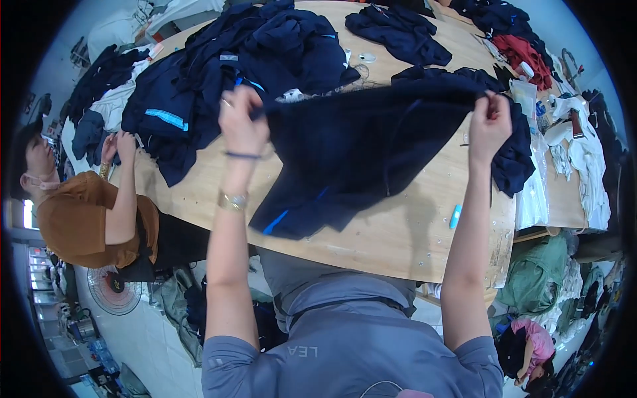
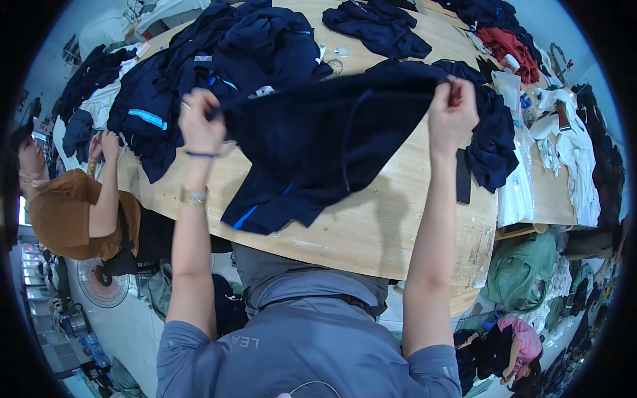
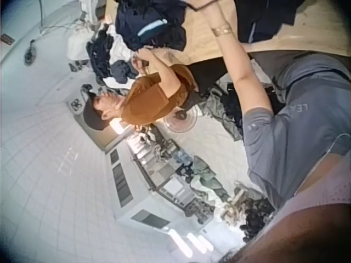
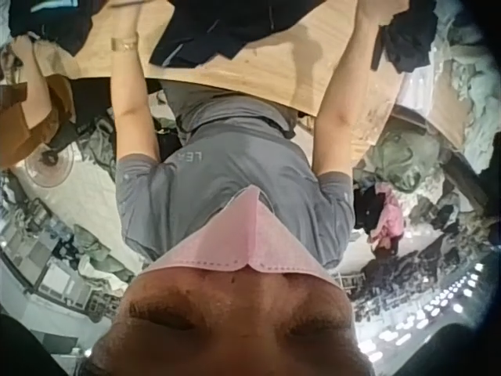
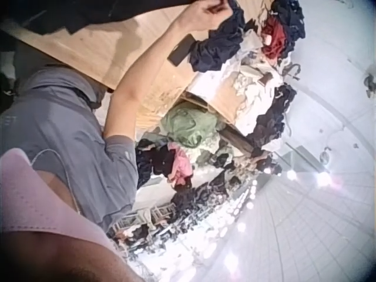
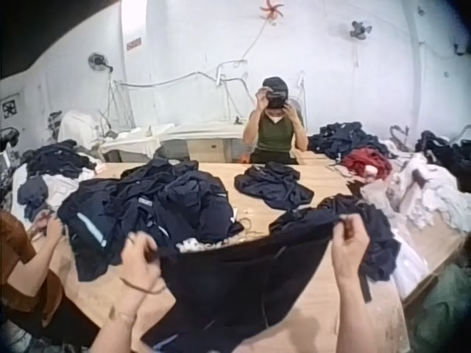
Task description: Trimming loose threads from garments using snips in a factory setting.
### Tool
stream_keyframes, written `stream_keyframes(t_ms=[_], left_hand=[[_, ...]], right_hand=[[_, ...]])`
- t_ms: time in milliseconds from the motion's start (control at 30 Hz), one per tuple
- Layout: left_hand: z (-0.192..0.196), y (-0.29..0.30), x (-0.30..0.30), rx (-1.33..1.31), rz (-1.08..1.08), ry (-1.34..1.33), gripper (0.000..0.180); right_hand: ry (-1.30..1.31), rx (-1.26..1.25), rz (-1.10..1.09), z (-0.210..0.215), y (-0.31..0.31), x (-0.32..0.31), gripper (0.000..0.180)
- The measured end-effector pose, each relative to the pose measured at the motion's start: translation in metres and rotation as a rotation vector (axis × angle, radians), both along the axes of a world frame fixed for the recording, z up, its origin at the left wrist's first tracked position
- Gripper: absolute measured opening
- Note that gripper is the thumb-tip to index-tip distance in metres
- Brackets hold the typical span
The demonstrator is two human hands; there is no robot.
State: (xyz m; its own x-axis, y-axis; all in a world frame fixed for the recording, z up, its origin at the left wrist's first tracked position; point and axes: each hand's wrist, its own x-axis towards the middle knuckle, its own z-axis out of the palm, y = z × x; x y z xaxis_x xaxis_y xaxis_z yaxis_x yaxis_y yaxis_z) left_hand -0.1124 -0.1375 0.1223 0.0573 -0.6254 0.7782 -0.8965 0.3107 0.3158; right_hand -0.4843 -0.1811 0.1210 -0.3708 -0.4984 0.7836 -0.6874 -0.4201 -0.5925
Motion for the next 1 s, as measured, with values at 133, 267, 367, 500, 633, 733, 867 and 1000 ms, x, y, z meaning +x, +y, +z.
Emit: stream_keyframes(t_ms=[133,267,367,500,633,733,867,1000], left_hand=[[0.093,-0.003,-0.009,-0.367,-0.007,-0.06,0.026],[0.082,0.032,-0.001,-0.432,-0.086,-0.122,0.031],[0.006,0.063,0.005,-0.145,-0.127,-0.163,0.033],[-0.093,0.13,0.008,0.627,-0.143,-0.132,0.028],[-0.104,0.176,0.021,1.256,-0.019,-0.089,0.031],[-0.08,0.182,0.008,1.207,0.096,-0.048,0.019],[-0.076,0.17,-0.04,1.131,-0.215,0.246,0.015],[-0.119,0.182,-0.084,1.381,-0.47,0.753,0.018]], right_hand=[[-0.087,-0.299,-0.02,0.055,0.015,0.003,0.004],[-0.142,-0.388,-0.015,0.028,0.067,-0.006,0.011],[0.075,-0.024,0.042,-0.047,0.126,-0.004,0.014],[-0.155,0.873,0.229,-0.16,0.215,-0.006,0.018],[-0.247,1.024,0.323,-0.167,0.26,0.005,0.021],[-0.137,0.948,0.363,-0.155,0.248,0.004,0.019],[-0.065,0.802,0.439,-0.132,0.208,0.012,0.011],[-0.005,0.697,0.403,-0.104,0.181,0.033,0.007]])
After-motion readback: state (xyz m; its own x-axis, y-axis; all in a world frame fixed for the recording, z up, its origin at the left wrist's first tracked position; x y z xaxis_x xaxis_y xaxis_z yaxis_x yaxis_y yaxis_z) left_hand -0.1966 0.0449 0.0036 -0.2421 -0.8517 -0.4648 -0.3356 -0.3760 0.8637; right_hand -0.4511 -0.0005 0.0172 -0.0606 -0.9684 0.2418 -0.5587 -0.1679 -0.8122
